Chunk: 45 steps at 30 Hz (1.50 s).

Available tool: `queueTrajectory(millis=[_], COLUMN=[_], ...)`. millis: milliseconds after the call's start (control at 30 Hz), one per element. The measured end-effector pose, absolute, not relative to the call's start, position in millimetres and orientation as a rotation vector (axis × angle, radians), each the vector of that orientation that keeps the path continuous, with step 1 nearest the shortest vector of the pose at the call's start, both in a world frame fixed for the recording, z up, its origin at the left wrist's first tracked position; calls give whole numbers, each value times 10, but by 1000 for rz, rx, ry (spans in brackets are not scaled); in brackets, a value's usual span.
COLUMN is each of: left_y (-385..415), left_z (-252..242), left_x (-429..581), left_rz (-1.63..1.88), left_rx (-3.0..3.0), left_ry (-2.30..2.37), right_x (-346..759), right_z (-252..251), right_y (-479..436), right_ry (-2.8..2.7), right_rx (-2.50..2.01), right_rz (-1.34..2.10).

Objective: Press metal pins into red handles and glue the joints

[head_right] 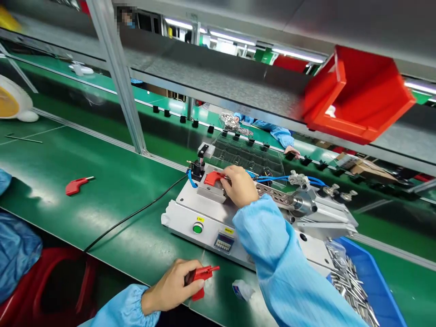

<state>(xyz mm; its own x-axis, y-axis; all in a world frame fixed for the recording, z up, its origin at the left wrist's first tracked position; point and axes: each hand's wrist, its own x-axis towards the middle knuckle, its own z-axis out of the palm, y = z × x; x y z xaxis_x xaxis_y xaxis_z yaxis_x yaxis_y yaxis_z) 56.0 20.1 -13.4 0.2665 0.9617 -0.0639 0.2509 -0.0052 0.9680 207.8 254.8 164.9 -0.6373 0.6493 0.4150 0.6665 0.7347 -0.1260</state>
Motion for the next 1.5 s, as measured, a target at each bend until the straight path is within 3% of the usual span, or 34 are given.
queueTrajectory(millis=[300,500,933,1100,1300,1500], left_y=[264,261,170,300,1319,1926], left_z=[-171,-194,-261,309,1421,1774], left_x=[478,463,470,188,49,292], left_rz=[944,1026,1053,1077,1220,624], left_rx=[1363,1154,1161,1567,2185,2329], left_ry=[1103,963,1010,1085,1241,1827], right_x=[1899,2252,3248,3556,3594,3533], right_z=[1845,2031,1270,1022,852,860], right_y=[2793,2259,1397,1189,1221,1128], right_ry=[-2568,-2241,-2150,-2334,-2383,-2362], right_rx=[-940,-905,-1143,-1106,-1112,-1204], right_rz=[162,178,76,-130,-221,-256])
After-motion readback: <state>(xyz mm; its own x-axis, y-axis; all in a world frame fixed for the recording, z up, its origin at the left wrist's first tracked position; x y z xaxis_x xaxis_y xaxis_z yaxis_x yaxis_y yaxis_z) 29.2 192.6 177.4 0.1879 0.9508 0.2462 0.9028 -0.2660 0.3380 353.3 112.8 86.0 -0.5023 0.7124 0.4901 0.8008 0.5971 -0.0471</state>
